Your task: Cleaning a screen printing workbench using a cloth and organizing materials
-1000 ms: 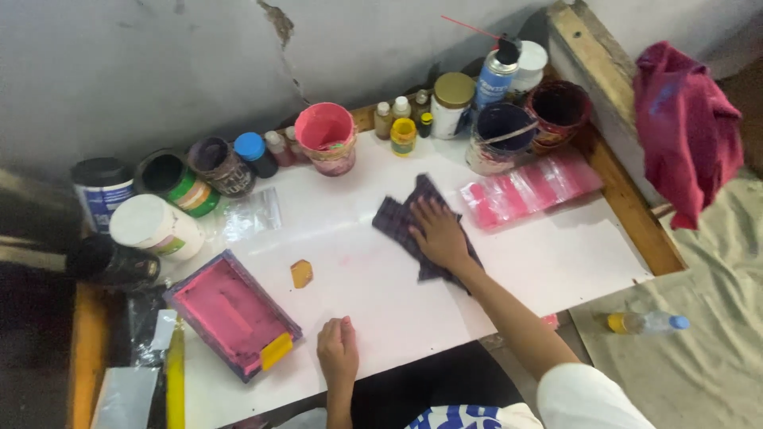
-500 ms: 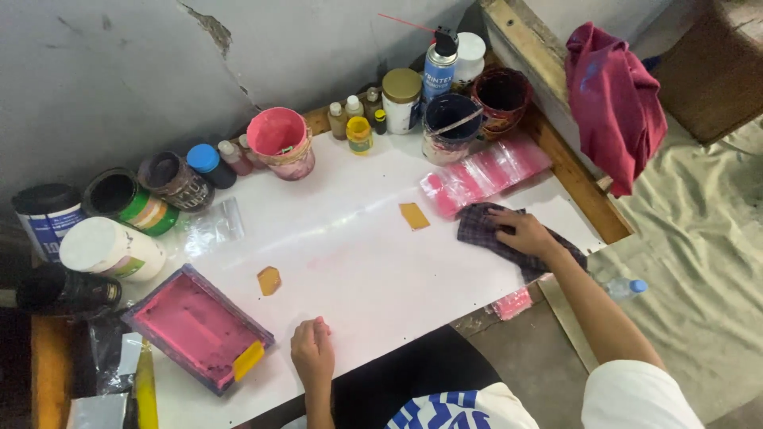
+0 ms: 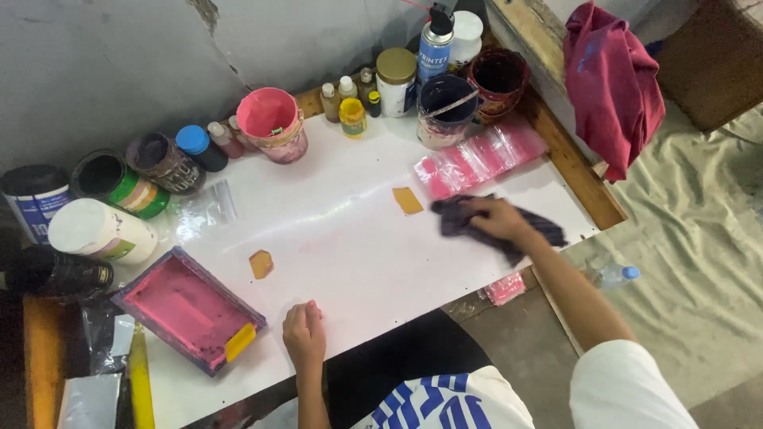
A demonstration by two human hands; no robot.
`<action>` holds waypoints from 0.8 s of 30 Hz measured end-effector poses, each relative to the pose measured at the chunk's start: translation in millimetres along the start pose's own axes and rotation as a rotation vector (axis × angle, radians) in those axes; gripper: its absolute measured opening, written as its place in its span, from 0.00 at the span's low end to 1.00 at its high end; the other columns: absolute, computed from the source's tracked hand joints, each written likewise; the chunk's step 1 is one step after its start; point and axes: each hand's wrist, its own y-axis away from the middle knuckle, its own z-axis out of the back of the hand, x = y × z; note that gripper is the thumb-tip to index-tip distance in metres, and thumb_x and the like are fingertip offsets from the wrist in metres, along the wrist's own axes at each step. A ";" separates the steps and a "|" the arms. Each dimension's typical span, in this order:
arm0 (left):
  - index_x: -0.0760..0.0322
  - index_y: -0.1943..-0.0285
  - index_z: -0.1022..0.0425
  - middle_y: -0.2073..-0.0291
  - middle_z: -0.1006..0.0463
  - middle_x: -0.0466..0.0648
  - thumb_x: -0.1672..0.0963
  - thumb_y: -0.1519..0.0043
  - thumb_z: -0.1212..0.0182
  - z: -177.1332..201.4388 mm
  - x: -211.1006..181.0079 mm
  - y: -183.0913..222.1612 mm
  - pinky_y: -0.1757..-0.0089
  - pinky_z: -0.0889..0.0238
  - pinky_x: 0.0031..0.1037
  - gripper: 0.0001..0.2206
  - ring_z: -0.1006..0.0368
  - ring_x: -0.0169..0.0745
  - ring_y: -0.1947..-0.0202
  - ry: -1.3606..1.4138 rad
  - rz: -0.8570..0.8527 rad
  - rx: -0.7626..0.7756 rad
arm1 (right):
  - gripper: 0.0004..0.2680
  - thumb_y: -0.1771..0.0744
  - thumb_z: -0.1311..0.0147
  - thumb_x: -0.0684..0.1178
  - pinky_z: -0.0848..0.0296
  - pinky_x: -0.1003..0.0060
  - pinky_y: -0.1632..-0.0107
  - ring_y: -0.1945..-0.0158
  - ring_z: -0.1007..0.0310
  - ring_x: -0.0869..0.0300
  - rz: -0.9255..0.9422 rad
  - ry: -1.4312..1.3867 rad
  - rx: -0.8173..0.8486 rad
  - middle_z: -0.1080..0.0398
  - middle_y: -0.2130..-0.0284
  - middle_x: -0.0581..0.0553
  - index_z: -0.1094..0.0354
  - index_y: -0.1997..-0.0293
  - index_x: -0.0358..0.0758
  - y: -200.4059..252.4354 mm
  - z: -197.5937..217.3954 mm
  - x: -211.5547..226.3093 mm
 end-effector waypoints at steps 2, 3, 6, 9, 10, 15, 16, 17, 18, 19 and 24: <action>0.64 0.66 0.22 0.71 0.21 0.47 0.51 0.29 0.54 -1.7 -1.7 -2.5 0.63 0.33 0.30 0.19 0.26 0.41 0.67 -0.010 0.002 0.011 | 0.07 0.36 0.49 0.51 0.29 0.62 0.58 0.67 0.32 0.60 0.063 -0.035 -0.109 0.25 0.44 0.52 0.27 0.58 0.45 -1.6 1.6 -30.5; 0.63 0.67 0.22 0.71 0.21 0.47 0.51 0.29 0.55 -1.0 -1.6 -1.7 0.62 0.34 0.31 0.20 0.26 0.41 0.67 -0.022 0.009 0.018 | 0.07 0.37 0.45 0.48 0.33 0.66 0.74 0.85 0.43 0.66 0.130 -0.069 -0.213 0.27 0.41 0.54 0.29 0.72 0.35 -2.3 0.5 -45.0; 0.64 0.67 0.23 0.73 0.22 0.46 0.51 0.29 0.53 -5.8 5.1 -0.5 0.62 0.33 0.30 0.19 0.26 0.40 0.69 -0.031 -0.064 -0.027 | 0.16 0.36 0.53 0.59 0.18 0.63 0.58 0.57 0.19 0.54 -0.025 0.084 -0.116 0.25 0.42 0.49 0.24 0.46 0.57 -17.0 -24.3 -42.9; 0.65 0.68 0.23 0.73 0.22 0.47 0.52 0.29 0.52 -1.9 0.0 -1.5 0.62 0.33 0.32 0.18 0.26 0.41 0.69 0.003 -0.058 -0.023 | 0.16 0.36 0.56 0.60 0.31 0.72 0.77 0.82 0.30 0.63 0.207 0.070 -0.095 0.25 0.42 0.53 0.21 0.53 0.54 -20.9 -42.1 -9.7; 0.65 0.68 0.23 0.73 0.22 0.47 0.52 0.29 0.52 -0.9 0.8 -1.9 0.62 0.33 0.32 0.18 0.26 0.41 0.69 -0.001 -0.058 -0.024 | 0.16 0.36 0.56 0.60 0.31 0.72 0.77 0.82 0.30 0.63 0.208 0.067 -0.093 0.25 0.42 0.53 0.21 0.53 0.54 -24.5 -49.3 5.2; 0.64 0.65 0.22 0.71 0.21 0.47 0.52 0.29 0.53 -1.0 2.6 0.8 0.62 0.33 0.30 0.18 0.26 0.40 0.67 -0.018 -0.043 -0.005 | 0.17 0.36 0.63 0.60 0.19 0.50 0.54 0.46 0.23 0.47 0.584 -0.038 0.025 0.22 0.49 0.39 0.25 0.59 0.45 -11.2 -77.1 87.6; 0.64 0.65 0.22 0.71 0.21 0.47 0.52 0.29 0.53 -1.1 1.8 1.3 0.62 0.33 0.30 0.18 0.26 0.40 0.67 -0.015 -0.044 -0.006 | 0.17 0.36 0.63 0.60 0.19 0.50 0.54 0.46 0.23 0.47 0.583 -0.035 0.024 0.22 0.49 0.39 0.25 0.59 0.45 -8.7 -81.4 82.6; 0.64 0.66 0.23 0.72 0.21 0.47 0.52 0.29 0.53 -0.1 2.0 0.5 0.63 0.33 0.30 0.18 0.26 0.40 0.68 0.003 -0.049 -0.008 | 0.18 0.35 0.60 0.58 0.27 0.49 0.43 0.42 0.25 0.45 0.675 -0.051 0.005 0.25 0.46 0.36 0.26 0.51 0.39 -8.0 -86.5 79.2; 0.64 0.67 0.23 0.72 0.21 0.47 0.52 0.28 0.54 1.0 2.3 -0.5 0.64 0.33 0.30 0.18 0.26 0.41 0.68 0.021 -0.054 -0.011 | 0.20 0.34 0.57 0.55 0.36 0.48 0.32 0.39 0.27 0.43 0.766 -0.068 -0.014 0.28 0.42 0.33 0.27 0.44 0.32 -7.7 -91.6 75.9; 0.64 0.67 0.23 0.72 0.21 0.47 0.52 0.28 0.54 1.3 3.4 0.0 0.64 0.33 0.30 0.18 0.26 0.41 0.68 0.019 -0.056 -0.011 | 0.20 0.34 0.57 0.55 0.36 0.48 0.32 0.39 0.27 0.43 0.768 -0.069 -0.016 0.28 0.42 0.33 0.27 0.44 0.32 0.8 -78.2 70.8; 0.63 0.65 0.23 0.72 0.20 0.46 0.50 0.29 0.56 -1.6 7.6 -0.8 0.63 0.33 0.32 0.20 0.25 0.40 0.68 0.017 -0.065 -0.003 | 0.22 0.31 0.66 0.64 0.54 0.39 0.26 0.23 0.51 0.50 0.609 0.214 0.054 0.40 0.30 0.47 0.37 0.32 0.54 25.5 -21.6 20.3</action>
